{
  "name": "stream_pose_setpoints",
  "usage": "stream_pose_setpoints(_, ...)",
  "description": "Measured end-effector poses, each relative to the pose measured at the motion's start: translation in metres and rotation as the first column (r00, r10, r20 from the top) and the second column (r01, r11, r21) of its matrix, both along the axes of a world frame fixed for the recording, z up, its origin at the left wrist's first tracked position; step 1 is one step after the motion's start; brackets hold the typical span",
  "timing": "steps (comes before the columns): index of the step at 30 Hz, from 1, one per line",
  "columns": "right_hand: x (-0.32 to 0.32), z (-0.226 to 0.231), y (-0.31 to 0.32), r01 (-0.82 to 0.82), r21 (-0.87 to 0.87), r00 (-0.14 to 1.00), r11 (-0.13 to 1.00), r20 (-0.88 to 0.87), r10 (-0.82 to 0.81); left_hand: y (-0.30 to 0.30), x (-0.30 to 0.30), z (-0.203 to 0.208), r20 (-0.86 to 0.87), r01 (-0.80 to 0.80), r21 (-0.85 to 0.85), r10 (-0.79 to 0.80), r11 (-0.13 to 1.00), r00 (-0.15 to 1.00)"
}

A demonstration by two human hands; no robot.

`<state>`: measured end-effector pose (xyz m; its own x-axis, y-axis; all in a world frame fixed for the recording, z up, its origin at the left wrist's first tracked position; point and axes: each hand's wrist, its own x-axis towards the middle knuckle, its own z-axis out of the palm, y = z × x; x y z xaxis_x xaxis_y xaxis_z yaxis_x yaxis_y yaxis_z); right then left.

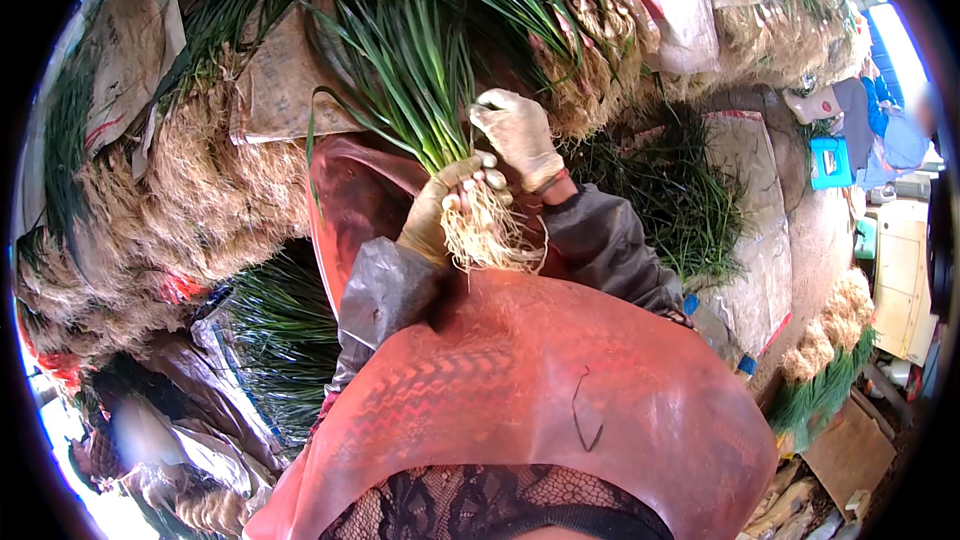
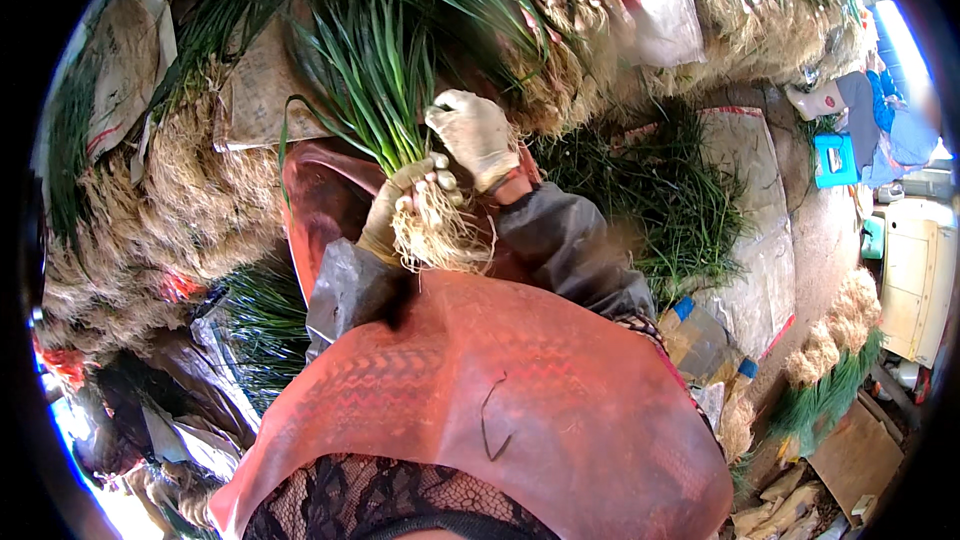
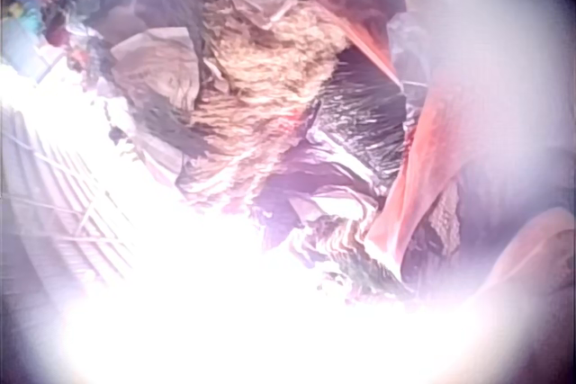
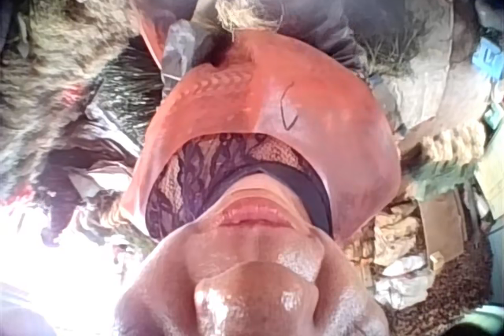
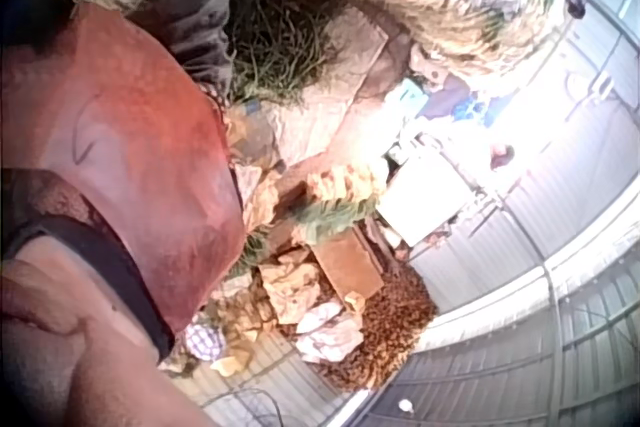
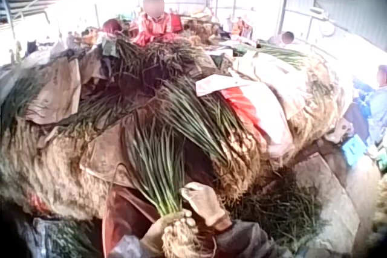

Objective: The person gathers green onions, cleans the roots by hand, and organizes them into bunches at a processing facility.

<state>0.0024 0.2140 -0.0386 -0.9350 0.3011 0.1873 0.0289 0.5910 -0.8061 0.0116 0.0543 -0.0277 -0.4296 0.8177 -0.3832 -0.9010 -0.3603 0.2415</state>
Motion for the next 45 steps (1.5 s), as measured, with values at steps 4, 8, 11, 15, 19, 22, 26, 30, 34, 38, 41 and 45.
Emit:
stream_pose_setpoints(4, -0.004, 0.001, 0.007, 0.268, 0.21, 0.956, 0.94, 0.06, -0.286, -0.008, 0.004, 0.018, 0.018, -0.005, 0.245, 0.001, 0.969, 1.0)
stream_pose_setpoints(8, 0.063, -0.044, 0.104, 0.194, 0.386, 0.868, 0.902, 0.361, -0.342, 0.001, 0.013, 0.045, -0.075, -0.136, 0.356, 0.174, 0.925, 0.982)
stream_pose_setpoints(11, 0.113, 0.022, 0.065, 0.25, 0.118, 0.964, 0.961, 0.061, -0.258, 0.016, 0.01, 0.063, 0.015, -0.255, 0.301, 0.263, 0.919, 0.965)
stream_pose_setpoints(15, 0.1, 0.074, -0.021, 0.065, 0.158, 0.87, 0.985, -0.492, 0.021, 0.029, 0.036, 0.002, 0.174, -0.218, 0.13, 0.195, 0.967, 0.965)
stream_pose_setpoints(19, 0.05, 0.024, -0.007, 0.109, 0.315, 0.89, 0.943, -0.453, 0.048, 0.012, 0.024, 0.036, 0.071, -0.161, 0.089, 0.155, 0.983, 0.985)
stream_pose_setpoints(22, 0.023, 0.002, 0.021, 0.378, 0.395, 0.913, 0.837, -0.308, -0.268, -0.003, 0.01, 0.066, -0.13, -0.277, 0.023, 0.278, 0.961, 0.952)
stream_pose_setpoints(26, -0.016, -0.045, 0.061, 0.194, 0.644, 0.969, 0.74, -0.008, -0.247, 0.026, -0.02, 0.021, -0.167, -0.068, -0.15, 0.043, 0.986, 0.985)
stream_pose_setpoints(30, -0.013, -0.017, 0.034, 0.035, 0.179, 0.969, 0.983, 0.236, -0.077, 0.029, -0.019, -0.012, -0.029, -0.194, -0.284, 0.194, 0.939, 0.981)
stream_pose_setpoints(34, -0.025, -0.008, 0.041, 0.127, -0.716, 0.835, 0.687, 0.451, 0.316, 0.043, -0.02, -0.014, 0.017, -0.088, -0.014, 0.088, 0.996, 0.996)
stream_pose_setpoints(38, -0.046, -0.019, 0.041, -0.217, -0.529, 0.899, 0.82, 0.218, 0.379, 0.033, -0.022, -0.022, -0.039, -0.009, -0.027, 0.008, 1.0, 0.999)
stream_pose_setpoints(41, -0.059, -0.061, 0.047, -0.419, -0.132, 0.908, 0.899, -0.029, 0.419, 0.034, -0.021, -0.017, -0.083, 0.007, -0.02, -0.009, 1.0, 0.997)
stream_pose_setpoints(45, -0.035, -0.007, 0.024, -0.009, 0.245, 0.999, 0.97, 0.048, -0.002, 0.032, -0.022, -0.02, -0.018, -0.004, -0.071, 0.002, 0.997, 1.0)
